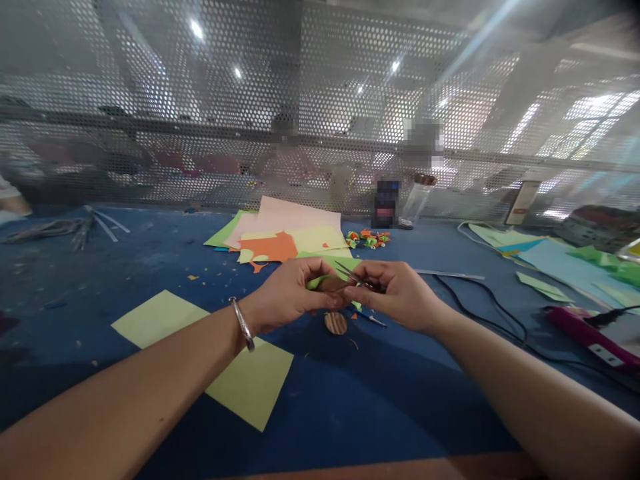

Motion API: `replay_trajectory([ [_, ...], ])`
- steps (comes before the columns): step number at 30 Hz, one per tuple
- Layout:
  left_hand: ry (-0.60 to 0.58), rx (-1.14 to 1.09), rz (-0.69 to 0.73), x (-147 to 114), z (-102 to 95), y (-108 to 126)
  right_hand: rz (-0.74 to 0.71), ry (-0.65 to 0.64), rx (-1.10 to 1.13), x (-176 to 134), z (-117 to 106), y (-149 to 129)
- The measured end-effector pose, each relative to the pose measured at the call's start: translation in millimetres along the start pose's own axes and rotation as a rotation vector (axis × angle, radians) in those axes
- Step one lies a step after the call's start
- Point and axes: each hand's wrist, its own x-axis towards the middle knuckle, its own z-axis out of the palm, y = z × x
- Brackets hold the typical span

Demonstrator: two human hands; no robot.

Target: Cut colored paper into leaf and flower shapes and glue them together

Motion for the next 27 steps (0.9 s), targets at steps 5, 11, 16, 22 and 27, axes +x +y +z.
replay_trajectory([
  [5,0.062,-0.13,-0.05,-2,-3.7,4,-0.009,0.061,0.104,0,-1,1],
  [11,0.123,-0.535,-0.059,0,4.0,8,-0.014,0.24,0.265,2,-3,0],
  [16,0.117,-0.507,0.061,3,19.4,2,-0.036,0.274,0.294,1,5,-8],
  [22,0.14,-0.42,0.098,3,15.1,1,-0.035,0.19,0.292,2,6,-3],
  [27,0.175,-0.338,0.073,0,13.1,3,0.007,0.134,0.354,3,5,3],
])
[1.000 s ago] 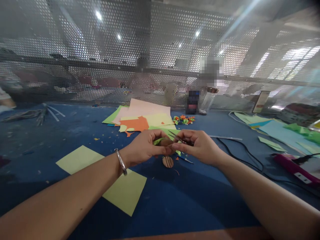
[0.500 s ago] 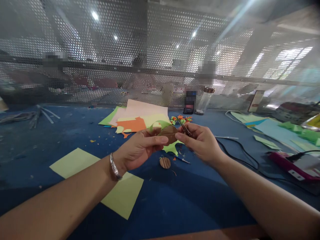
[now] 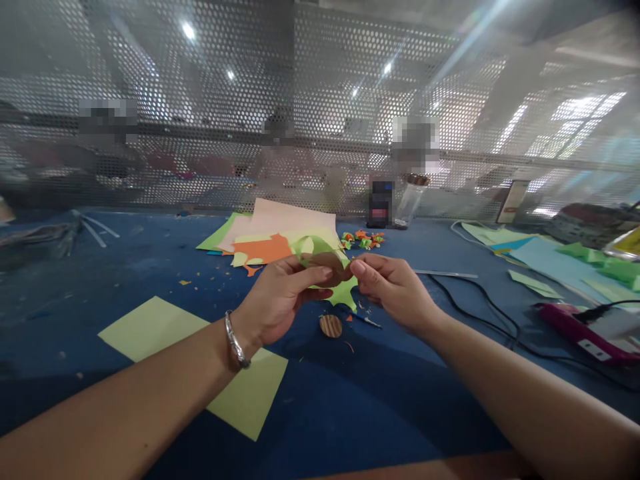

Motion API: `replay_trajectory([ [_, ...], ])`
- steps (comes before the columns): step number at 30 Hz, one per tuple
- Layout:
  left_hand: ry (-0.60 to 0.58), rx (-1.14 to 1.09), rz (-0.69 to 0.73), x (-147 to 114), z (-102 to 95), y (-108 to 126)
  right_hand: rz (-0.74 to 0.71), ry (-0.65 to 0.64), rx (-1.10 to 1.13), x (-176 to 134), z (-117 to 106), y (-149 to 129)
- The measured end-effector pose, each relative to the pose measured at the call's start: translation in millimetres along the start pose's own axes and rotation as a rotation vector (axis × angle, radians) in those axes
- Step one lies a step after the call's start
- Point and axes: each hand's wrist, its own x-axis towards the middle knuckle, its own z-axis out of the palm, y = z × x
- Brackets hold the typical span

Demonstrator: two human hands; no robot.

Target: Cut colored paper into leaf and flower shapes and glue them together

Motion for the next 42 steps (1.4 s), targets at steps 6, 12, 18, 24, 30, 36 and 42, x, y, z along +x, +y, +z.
replay_trajectory([
  [6,0.06,0.046,0.014,-2,5.0,-2,-0.014,-0.044,-0.024,-2,1,0],
  [12,0.048,0.079,0.014,-2,4.4,-1,0.0,-0.06,-0.052,-3,-2,0],
  [18,0.019,0.092,0.006,-3,3.0,0,-0.001,-0.088,-0.037,-3,-3,-2],
  [24,-0.001,0.104,0.034,-3,0.1,-2,-0.004,-0.108,-0.053,-3,-7,-4],
  [30,-0.017,0.177,0.071,-2,-0.5,1,0.001,-0.111,-0.11,-4,-11,-5],
  [36,-0.001,0.227,0.104,-2,0.0,2,-0.003,-0.127,-0.15,-4,-12,-8],
  [42,-0.032,0.163,0.102,-3,2.6,1,-0.011,-0.132,-0.138,-3,-13,-6],
])
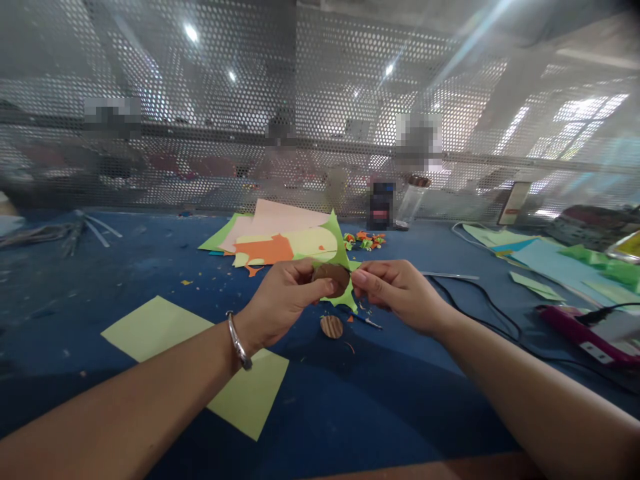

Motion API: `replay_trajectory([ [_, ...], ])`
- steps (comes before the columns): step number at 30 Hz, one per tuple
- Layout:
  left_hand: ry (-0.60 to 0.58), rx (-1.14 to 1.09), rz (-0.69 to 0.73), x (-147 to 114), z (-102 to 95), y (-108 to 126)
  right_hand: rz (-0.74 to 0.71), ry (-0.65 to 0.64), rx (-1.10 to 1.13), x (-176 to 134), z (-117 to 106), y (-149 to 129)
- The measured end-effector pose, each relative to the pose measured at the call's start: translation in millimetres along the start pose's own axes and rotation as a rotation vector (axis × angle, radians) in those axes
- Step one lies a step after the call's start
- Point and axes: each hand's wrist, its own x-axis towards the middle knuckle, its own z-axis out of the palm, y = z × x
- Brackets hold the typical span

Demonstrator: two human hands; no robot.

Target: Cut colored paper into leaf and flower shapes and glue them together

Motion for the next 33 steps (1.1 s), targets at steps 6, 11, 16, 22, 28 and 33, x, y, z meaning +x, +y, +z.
replay_trajectory([
  [6,-0.026,-0.013,0.017,0.1,-1.4,-1.8,-0.023,-0.001,-0.068,0.2,-2.9,-1.5],
  [11,-0.034,0.021,0.024,0.7,-4.0,-3.8,-0.037,-0.011,-0.099,-1.0,-3.4,-4.6],
  [16,-0.028,0.064,0.033,0.3,-2.9,-2.0,-0.013,-0.02,-0.092,-0.4,-2.0,-6.4],
  [22,-0.042,0.095,0.029,1.1,-4.2,-3.5,-0.02,-0.022,-0.124,-0.8,-2.5,-8.8],
  [28,-0.009,0.198,0.023,0.4,-2.3,1.2,-0.022,-0.023,-0.19,-1.3,-3.2,-8.5],
  [33,-0.017,0.231,0.006,0.3,-2.3,2.7,-0.036,-0.033,-0.235,-0.3,-3.3,-7.3],
])
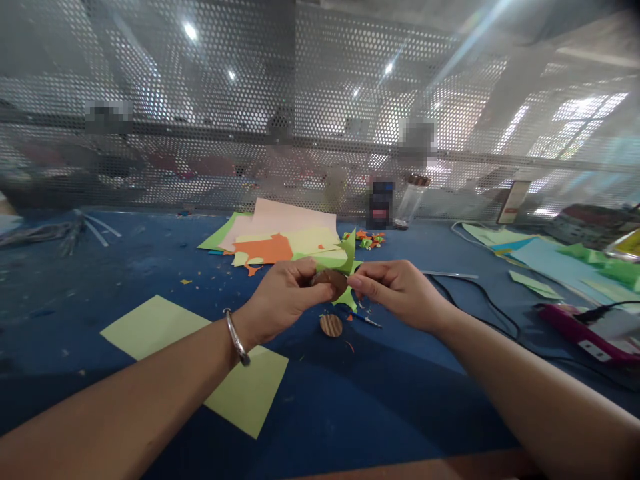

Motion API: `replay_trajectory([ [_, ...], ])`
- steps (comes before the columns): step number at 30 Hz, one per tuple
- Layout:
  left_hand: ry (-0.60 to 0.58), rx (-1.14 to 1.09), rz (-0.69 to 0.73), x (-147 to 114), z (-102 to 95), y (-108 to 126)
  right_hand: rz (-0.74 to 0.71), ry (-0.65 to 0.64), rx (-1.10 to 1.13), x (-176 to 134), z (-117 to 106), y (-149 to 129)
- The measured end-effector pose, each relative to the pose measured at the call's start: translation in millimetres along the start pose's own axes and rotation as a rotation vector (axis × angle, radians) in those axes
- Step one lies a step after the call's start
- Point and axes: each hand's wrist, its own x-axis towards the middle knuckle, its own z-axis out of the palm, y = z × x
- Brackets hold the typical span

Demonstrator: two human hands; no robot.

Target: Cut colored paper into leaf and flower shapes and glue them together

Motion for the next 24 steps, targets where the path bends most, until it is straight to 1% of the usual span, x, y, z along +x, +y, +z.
replay_trajectory([
  [13,-0.046,0.173,0.127,3,-8.8,-8,-0.042,0.006,-0.099,-2,0,3],
  [18,-0.073,0.185,0.111,4,-10.4,-10,-0.028,-0.004,-0.085,-1,3,6],
  [24,-0.079,0.207,0.072,4,-12.4,-8,0.006,-0.023,-0.005,1,6,10],
])
